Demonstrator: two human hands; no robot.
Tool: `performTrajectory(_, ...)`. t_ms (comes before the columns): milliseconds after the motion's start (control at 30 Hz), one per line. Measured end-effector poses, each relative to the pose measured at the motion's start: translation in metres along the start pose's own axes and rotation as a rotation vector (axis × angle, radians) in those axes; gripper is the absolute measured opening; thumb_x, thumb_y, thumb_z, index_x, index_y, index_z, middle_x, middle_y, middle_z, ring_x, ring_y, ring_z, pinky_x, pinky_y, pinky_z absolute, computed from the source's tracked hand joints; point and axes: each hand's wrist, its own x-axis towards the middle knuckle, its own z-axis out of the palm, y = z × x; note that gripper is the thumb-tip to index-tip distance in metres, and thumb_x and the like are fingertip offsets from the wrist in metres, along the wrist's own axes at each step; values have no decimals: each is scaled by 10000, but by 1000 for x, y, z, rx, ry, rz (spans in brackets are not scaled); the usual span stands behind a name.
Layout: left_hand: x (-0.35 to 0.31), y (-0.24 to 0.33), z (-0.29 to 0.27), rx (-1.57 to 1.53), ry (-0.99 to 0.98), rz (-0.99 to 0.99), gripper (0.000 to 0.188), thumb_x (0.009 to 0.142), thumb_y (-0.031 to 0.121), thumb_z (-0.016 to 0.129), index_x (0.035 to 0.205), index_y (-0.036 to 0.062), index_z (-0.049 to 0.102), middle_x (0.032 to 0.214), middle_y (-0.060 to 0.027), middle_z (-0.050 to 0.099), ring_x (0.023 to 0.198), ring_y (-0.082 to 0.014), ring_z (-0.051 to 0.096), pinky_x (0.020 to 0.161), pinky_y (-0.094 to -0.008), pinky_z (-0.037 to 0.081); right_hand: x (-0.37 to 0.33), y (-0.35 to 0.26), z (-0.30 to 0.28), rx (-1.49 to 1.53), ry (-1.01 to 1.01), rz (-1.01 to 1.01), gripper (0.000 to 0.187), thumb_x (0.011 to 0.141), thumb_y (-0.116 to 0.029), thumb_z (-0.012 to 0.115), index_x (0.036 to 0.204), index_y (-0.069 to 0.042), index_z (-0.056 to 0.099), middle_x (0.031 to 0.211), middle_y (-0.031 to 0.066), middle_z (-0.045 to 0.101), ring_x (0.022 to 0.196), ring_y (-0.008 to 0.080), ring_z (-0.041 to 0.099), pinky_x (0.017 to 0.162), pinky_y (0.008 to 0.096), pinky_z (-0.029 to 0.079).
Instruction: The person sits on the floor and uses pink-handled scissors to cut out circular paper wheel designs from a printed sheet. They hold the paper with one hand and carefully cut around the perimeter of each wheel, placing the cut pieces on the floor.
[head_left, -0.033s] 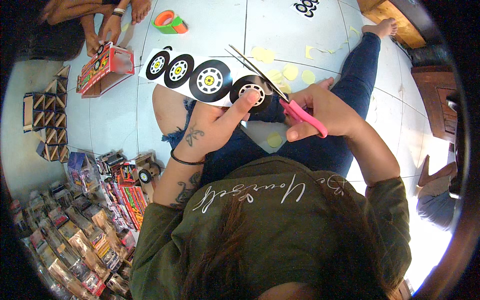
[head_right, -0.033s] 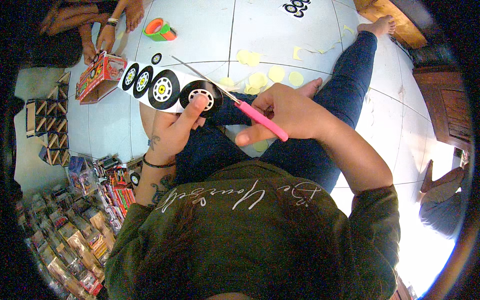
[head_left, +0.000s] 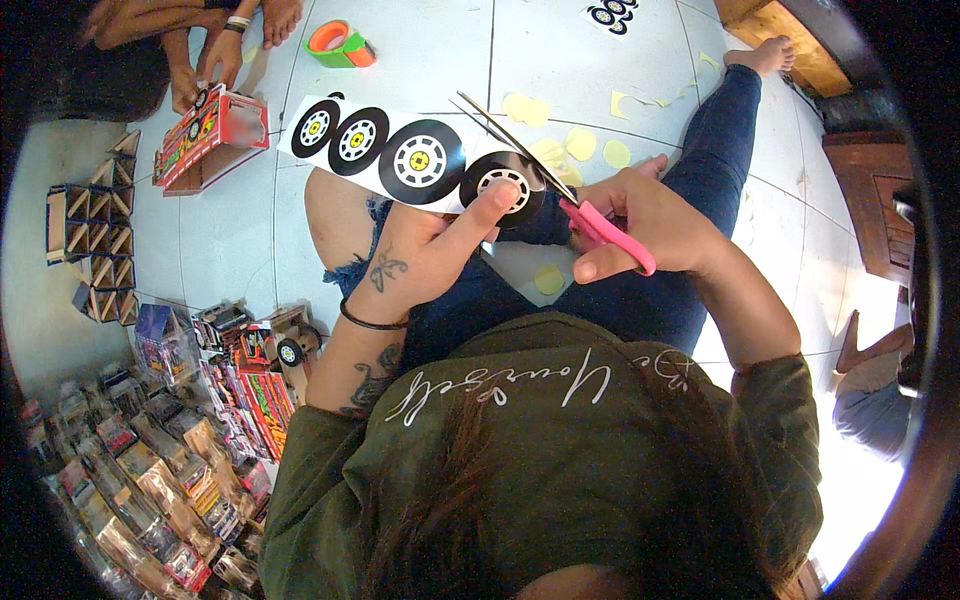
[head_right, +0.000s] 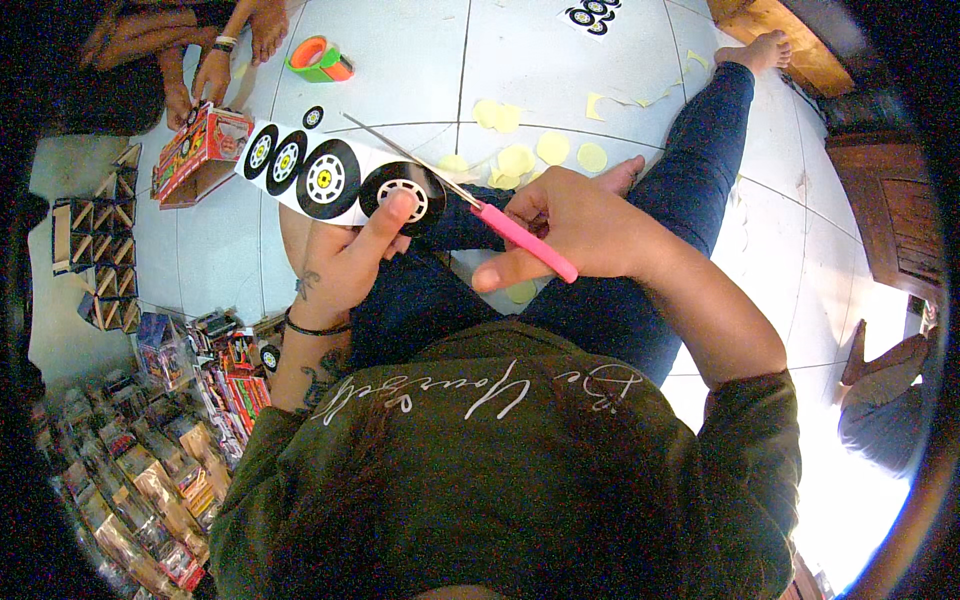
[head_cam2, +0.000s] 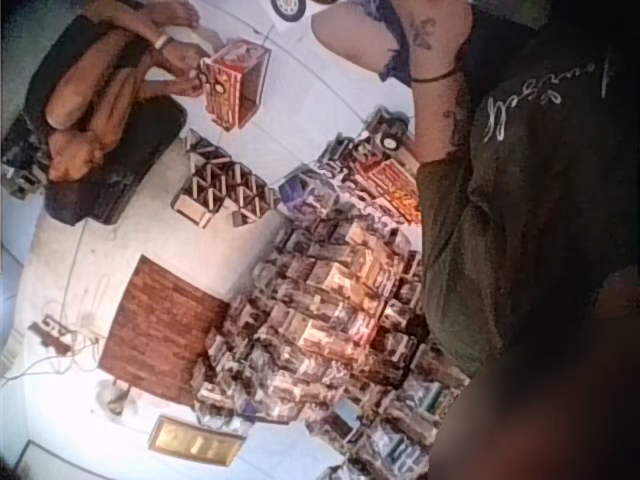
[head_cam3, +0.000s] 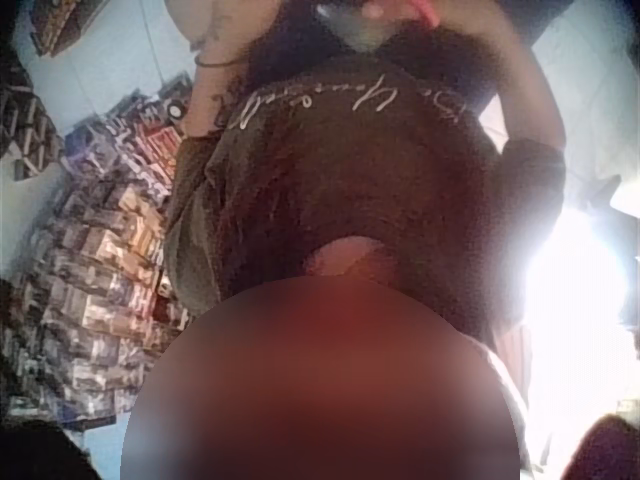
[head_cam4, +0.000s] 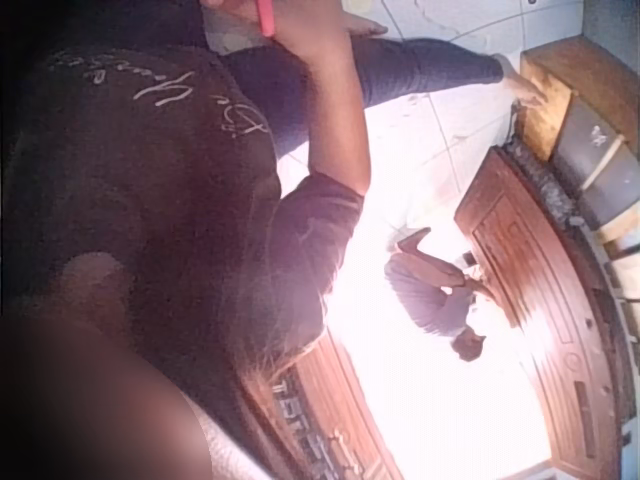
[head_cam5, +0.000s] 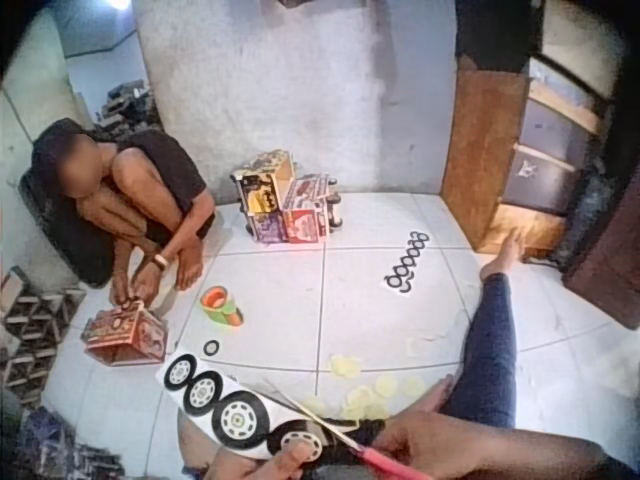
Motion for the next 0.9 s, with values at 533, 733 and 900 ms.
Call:
performTrajectory(533, 2, 11, -7, 100, -102, 71, 246, 835, 266, 579, 777, 26, 587, 588, 22, 511, 546, -47, 457, 487, -202, 358, -2, 2, -6, -61, -25, 21, 512, 570, -490, 745, 515, -34, 520, 469, -18, 429, 453, 73, 371, 409, 237, 242)
performTrajectory(733, 3, 15, -9, 150, -127, 52, 263, 836, 274, 575, 760, 22, 586, 593, 15, 525, 543, -55, 467, 488, -208, 368, 0, 0, -9, -97, -31, 2, 536, 563, -512, 739, 490, -49, 479, 454, -19, 393, 446, 78, 346, 407, 255, 217)
performTrajectory(900, 2, 14, -12, 136, -161, 12, 267, 834, 277, 577, 773, 18, 591, 610, 6, 546, 550, -54, 486, 493, -201, 380, 0, -1, -11, -109, -57, 33, 539, 572, -510, 734, 488, -51, 463, 464, -15, 399, 453, 83, 353, 406, 259, 225)
